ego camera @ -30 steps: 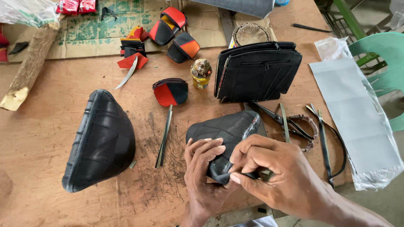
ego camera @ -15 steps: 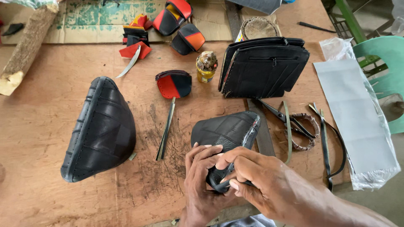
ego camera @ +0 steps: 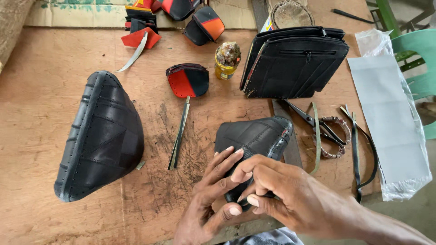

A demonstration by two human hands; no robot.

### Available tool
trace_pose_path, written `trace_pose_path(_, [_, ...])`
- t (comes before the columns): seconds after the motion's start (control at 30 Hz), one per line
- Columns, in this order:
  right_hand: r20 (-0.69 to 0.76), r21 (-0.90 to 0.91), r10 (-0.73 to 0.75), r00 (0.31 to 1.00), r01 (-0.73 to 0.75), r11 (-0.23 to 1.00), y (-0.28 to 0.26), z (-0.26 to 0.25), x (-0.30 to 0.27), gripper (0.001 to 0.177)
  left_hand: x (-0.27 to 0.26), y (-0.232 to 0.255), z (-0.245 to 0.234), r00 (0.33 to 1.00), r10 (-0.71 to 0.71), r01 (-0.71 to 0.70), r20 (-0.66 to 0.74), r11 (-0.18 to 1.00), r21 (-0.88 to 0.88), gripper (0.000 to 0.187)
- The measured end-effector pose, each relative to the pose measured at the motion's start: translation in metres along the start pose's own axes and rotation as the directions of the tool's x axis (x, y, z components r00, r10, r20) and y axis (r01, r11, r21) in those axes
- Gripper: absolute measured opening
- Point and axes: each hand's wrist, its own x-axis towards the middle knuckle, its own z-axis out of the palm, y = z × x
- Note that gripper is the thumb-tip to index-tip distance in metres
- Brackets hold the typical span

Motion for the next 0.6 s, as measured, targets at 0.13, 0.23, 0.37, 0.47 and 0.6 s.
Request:
trace_pose_path(0.13, [-0.034,0.124,0.126,0.991,-0.121,0.985,0.007,-0.002,-0.004,0.027,-0.001,-0.015,-0.004,0.998,0.058,-0.057,-0.002,0.993,0.107,0.056])
trace_pose_path(0.23, [-0.167,-0.284,-0.058,0.984,0.008,0.959,0.012,-0.021,-0.004,0.024,-0.001,-0.023,0.001,0.997,0.058,-0.044,-0.045,0.966,0.255,0.047])
trace_pose_path(0.37, [-0.19,0.235,0.201,0.961,-0.155,0.96,0.02,-0.04,0.003,0.022,0.011,-0.023,0.015,0.985,0.081,-0.025,-0.155,0.943,0.33,0.074])
trace_pose_path(0.47, [-0.189,0.141,0.085,0.978,-0.058,0.988,0.024,-0.027,0.008,0.022,0.021,-0.016,0.039,0.952,0.2,-0.103,-0.232,0.923,0.371,0.087])
trace_pose_path(0.6, [-0.195,-0.02,-0.064,0.979,0.061,0.998,0.005,-0.023,-0.001,0.027,0.032,-0.005,0.04,0.941,0.253,-0.156,-0.226,0.914,0.375,0.069])
